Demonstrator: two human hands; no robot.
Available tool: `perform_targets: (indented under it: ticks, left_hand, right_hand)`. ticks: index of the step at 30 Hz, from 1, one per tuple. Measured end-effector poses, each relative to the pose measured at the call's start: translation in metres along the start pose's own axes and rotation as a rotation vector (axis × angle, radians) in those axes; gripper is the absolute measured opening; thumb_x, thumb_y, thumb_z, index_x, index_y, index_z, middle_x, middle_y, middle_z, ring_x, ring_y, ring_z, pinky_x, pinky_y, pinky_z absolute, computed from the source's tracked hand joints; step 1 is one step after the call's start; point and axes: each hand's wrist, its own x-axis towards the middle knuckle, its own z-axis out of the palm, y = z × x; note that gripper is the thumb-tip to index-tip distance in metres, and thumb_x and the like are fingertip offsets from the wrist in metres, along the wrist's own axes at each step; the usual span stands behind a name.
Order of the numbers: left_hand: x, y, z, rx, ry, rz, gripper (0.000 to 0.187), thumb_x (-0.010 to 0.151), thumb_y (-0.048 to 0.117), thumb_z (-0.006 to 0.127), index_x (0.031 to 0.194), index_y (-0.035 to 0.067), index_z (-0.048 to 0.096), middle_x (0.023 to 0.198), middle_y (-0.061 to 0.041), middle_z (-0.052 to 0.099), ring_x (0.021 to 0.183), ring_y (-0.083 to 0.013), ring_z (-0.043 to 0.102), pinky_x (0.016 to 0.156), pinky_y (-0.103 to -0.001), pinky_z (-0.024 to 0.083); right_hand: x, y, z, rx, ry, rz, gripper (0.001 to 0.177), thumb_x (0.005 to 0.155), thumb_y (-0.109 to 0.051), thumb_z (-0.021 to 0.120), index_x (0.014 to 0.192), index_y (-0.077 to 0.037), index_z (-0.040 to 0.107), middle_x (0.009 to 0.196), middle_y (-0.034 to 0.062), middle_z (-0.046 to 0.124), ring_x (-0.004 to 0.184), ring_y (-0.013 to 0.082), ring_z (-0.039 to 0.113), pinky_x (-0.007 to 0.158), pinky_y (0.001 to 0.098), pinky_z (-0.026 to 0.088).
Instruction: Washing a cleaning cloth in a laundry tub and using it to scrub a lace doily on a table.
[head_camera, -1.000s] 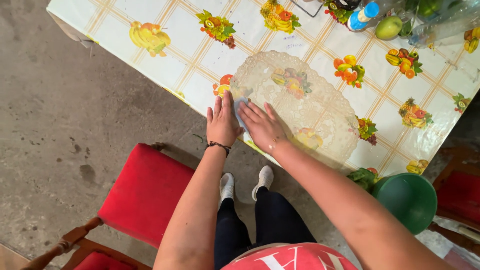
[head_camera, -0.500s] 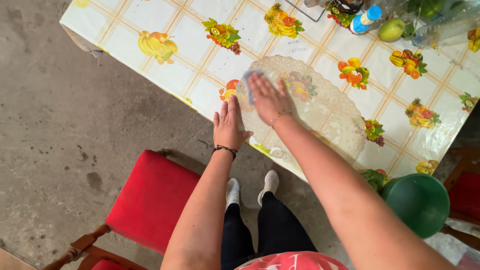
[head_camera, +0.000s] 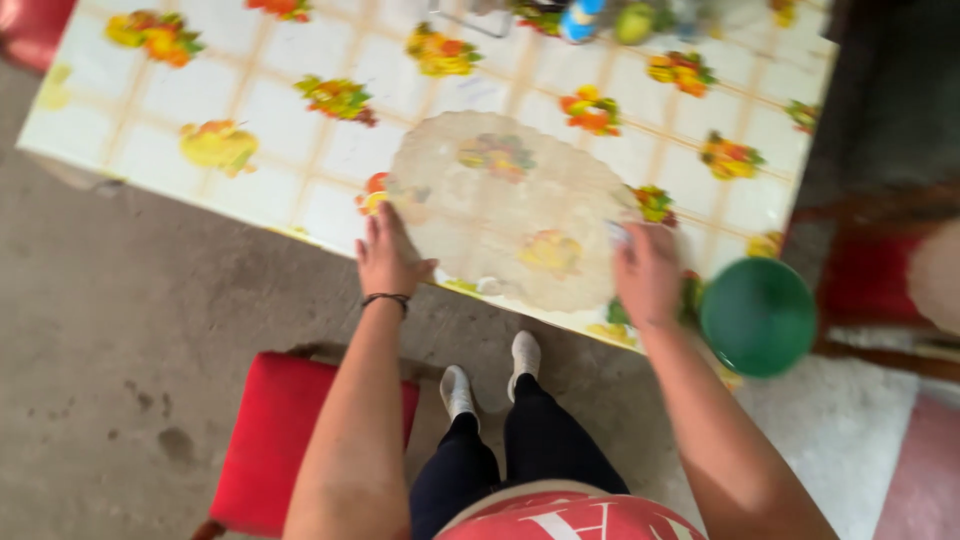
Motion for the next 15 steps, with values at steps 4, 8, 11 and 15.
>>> perform_targets:
  ticks: [4,8,11,15]
  left_hand:
    - [-0.001,0.005,0.004,-0.026,0.02,0.019,0.135,0.061,0.033,0.096,0.162,0.008,0.01,0.165,-0.013,0.032,0.155,-0.0278,0.021,0.122,-0.054,0.017]
    - [0.002,0.008,0.015,0.006,0.078,-0.027,0.132,0.061,0.028,0.093,0.161,0.009,0.01,0.164,-0.011,0.03,0.154,-0.0265,0.024,0.122,-0.052,0.019]
    - [0.007,0.0,0.047,0.021,0.138,0.001,0.116,0.071,0.018,0.082,0.164,0.008,0.012,0.165,-0.012,0.032,0.152,-0.0292,0.029,0.122,-0.048,0.028]
    - [-0.01,0.016,0.061,-0.036,0.381,-0.1,0.093,0.077,0.004,0.067,0.159,0.0,0.026,0.153,-0.025,0.042,0.137,-0.0432,0.042,0.11,-0.047,0.041]
  right_hand:
    - [-0.075,0.092,-0.07,-0.142,0.084,0.207,0.028,0.092,-0.008,0.07,0.119,-0.004,0.064,0.113,0.0182,0.067,0.102,0.0382,0.064,0.09,0.0479,0.052]
    - [-0.118,0.139,-0.099,-0.218,0.1,0.334,0.033,0.092,-0.009,0.07,0.124,-0.005,0.065,0.116,0.0179,0.067,0.101,0.0375,0.065,0.088,0.047,0.053]
    - [-0.122,0.13,-0.109,-0.284,0.069,0.31,0.042,0.086,-0.008,0.07,0.128,-0.005,0.064,0.114,0.0172,0.067,0.101,0.0379,0.064,0.088,0.0476,0.053]
    - [-0.119,0.088,-0.088,0.003,-0.152,0.281,0.051,0.086,-0.005,0.061,0.137,-0.012,0.061,0.117,0.0112,0.065,0.098,0.03,0.068,0.091,0.0446,0.056]
